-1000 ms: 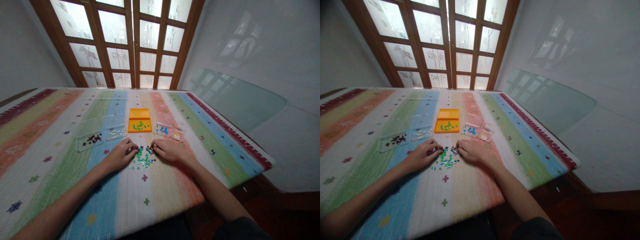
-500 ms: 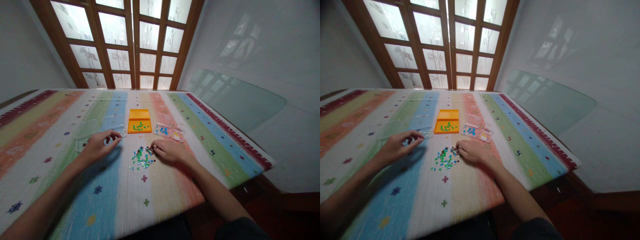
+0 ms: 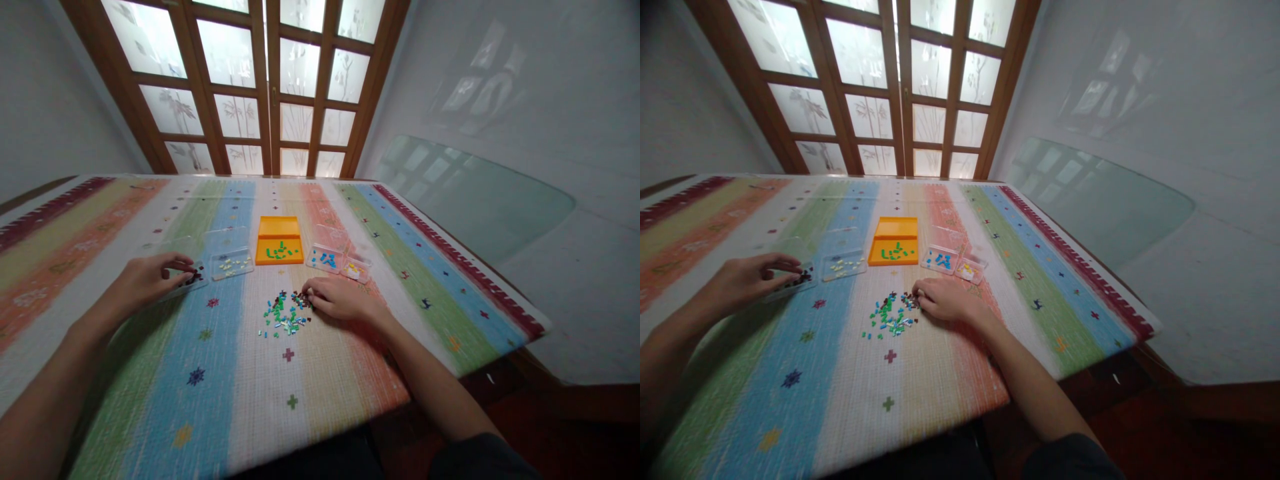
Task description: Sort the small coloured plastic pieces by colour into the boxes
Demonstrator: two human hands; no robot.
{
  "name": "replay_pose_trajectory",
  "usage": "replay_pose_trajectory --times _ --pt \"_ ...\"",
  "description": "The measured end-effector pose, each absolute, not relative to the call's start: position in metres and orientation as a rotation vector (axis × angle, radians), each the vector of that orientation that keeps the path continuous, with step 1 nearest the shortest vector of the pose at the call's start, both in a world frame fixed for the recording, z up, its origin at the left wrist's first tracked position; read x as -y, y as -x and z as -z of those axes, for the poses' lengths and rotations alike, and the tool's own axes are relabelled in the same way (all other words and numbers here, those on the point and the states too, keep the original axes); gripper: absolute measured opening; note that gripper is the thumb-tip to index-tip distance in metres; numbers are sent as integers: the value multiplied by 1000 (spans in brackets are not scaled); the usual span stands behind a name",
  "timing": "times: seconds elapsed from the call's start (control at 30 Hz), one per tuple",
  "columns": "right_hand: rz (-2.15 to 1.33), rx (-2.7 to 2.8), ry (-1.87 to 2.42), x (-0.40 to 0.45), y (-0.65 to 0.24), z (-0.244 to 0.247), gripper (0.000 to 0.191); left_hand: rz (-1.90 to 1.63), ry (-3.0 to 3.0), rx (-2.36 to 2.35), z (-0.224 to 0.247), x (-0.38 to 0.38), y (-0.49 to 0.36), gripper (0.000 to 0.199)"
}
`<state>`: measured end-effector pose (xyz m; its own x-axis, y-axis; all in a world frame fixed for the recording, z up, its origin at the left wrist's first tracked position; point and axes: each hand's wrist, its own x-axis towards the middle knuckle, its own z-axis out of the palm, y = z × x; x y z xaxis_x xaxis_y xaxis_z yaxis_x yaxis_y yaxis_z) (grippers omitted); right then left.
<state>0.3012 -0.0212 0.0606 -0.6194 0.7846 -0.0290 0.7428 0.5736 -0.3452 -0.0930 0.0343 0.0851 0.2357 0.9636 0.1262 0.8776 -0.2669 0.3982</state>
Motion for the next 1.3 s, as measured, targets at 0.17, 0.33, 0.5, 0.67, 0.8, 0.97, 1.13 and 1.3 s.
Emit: replay_pose_trajectory --times 0.17,0.33,0.5,0.67,0.8,0.97,1.13,1.3 --pt "-618 2623 1230 20 -307 -62 26 -560 -2281 -1808 -88 -33 96 45" --pt "-667 2619 1219 20 -309 -67 33 -946 -2349 -1767 -97 -16 80 38" --pt "-697 2633 1216 20 -309 -70 31 -940 -2380 -1447 -85 -3 37 30" --pt "-672 2626 1220 20 -310 -68 26 -796 -2484 -1076 -57 9 -7 25" --pt "-673 2630 1240 18 -310 -65 27 -717 -2474 -1022 -41 17 -28 28" --pt "-658 2646 1260 17 -311 -65 29 -669 -2437 -1049 -31 18 -36 30" --pt "-625 2674 1286 18 -310 -66 29 -662 -2395 -1045 -30 16 -35 28" --pt "-631 2673 1283 18 -310 -66 29 -655 -2377 -1056 -33 17 -36 25"
